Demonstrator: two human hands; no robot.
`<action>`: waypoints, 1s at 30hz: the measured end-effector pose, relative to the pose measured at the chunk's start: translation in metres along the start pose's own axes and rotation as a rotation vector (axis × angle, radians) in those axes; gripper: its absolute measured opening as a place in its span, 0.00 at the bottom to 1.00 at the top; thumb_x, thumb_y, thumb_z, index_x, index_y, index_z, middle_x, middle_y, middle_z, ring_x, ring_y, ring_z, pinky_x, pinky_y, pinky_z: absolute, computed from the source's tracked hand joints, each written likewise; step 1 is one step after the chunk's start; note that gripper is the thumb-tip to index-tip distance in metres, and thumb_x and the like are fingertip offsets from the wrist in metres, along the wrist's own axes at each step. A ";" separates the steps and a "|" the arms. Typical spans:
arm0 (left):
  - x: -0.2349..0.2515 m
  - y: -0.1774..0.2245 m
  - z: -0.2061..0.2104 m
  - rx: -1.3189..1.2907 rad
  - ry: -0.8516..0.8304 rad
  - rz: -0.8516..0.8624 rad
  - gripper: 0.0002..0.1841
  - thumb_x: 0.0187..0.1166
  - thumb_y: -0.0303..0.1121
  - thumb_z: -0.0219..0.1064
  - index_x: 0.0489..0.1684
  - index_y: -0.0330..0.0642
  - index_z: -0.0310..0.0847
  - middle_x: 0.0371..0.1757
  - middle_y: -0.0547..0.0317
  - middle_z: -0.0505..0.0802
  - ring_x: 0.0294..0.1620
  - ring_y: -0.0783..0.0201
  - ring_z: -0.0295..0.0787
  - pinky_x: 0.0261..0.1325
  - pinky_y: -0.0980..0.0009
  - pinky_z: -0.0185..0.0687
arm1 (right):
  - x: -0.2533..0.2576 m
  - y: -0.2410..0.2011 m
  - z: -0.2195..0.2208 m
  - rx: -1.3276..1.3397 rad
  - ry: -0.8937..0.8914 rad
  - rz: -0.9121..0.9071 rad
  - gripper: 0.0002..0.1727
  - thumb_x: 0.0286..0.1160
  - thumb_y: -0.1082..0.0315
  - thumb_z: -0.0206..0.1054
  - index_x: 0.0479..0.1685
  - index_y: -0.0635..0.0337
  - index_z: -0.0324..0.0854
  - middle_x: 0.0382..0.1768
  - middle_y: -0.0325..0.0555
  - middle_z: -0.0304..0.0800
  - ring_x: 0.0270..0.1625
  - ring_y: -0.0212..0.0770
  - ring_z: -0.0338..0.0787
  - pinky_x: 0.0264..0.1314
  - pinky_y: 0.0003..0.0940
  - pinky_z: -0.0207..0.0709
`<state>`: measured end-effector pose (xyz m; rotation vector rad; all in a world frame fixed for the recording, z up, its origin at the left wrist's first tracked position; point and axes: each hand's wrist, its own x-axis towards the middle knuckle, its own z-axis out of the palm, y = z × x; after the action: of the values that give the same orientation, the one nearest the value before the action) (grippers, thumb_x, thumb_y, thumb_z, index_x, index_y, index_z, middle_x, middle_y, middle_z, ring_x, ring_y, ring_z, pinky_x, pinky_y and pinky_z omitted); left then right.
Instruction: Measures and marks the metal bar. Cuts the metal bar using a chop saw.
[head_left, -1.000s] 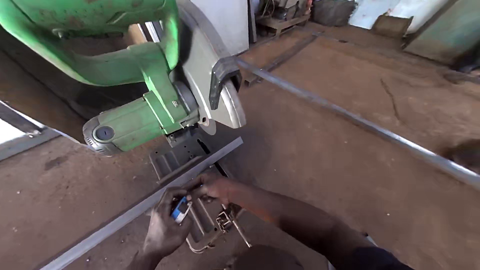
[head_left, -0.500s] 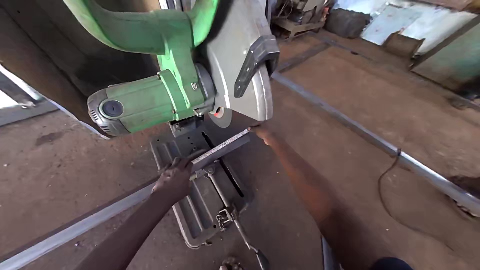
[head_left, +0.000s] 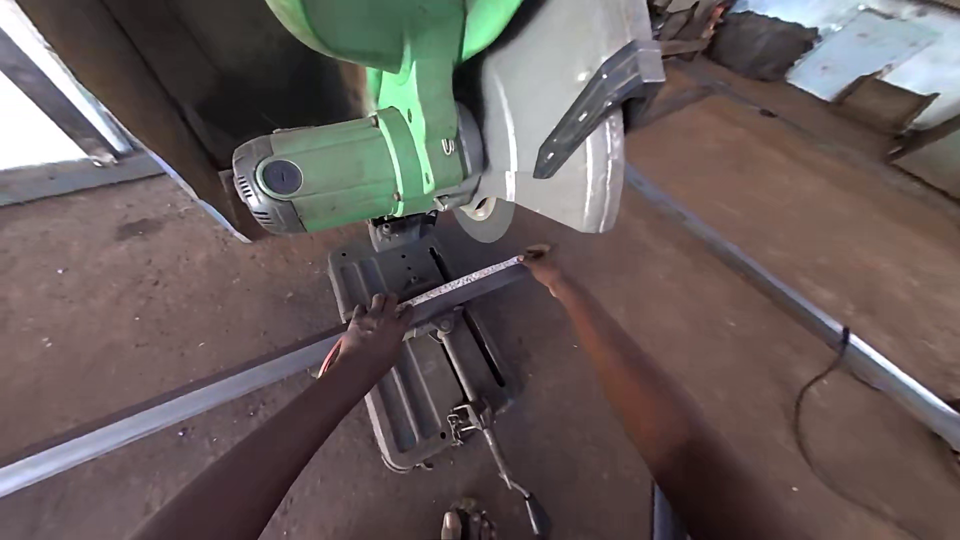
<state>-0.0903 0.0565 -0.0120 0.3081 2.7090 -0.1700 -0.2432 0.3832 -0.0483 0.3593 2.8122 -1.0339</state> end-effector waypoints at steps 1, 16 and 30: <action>0.000 0.001 -0.001 0.006 -0.003 -0.005 0.39 0.75 0.26 0.68 0.90 0.64 0.66 0.86 0.50 0.72 0.87 0.45 0.66 0.74 0.48 0.77 | -0.010 -0.007 -0.003 -0.053 0.015 -0.018 0.20 0.78 0.62 0.71 0.66 0.56 0.86 0.57 0.59 0.92 0.62 0.60 0.90 0.66 0.66 0.79; -0.002 0.002 0.002 0.006 0.027 0.000 0.39 0.74 0.25 0.70 0.90 0.60 0.66 0.86 0.46 0.72 0.86 0.43 0.67 0.74 0.47 0.76 | -0.089 -0.014 0.068 -0.012 0.196 -0.735 0.09 0.69 0.71 0.79 0.46 0.62 0.95 0.48 0.55 0.95 0.50 0.50 0.95 0.57 0.48 0.89; -0.002 0.002 0.004 0.032 0.047 -0.002 0.39 0.74 0.26 0.69 0.90 0.61 0.66 0.85 0.48 0.73 0.84 0.46 0.69 0.71 0.50 0.77 | -0.084 -0.004 0.084 -0.061 0.239 -0.783 0.08 0.70 0.69 0.78 0.45 0.60 0.96 0.47 0.52 0.96 0.52 0.50 0.96 0.58 0.47 0.90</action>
<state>-0.0863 0.0574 -0.0154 0.3224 2.7556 -0.2099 -0.1608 0.3106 -0.0929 -0.7358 3.2552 -1.0519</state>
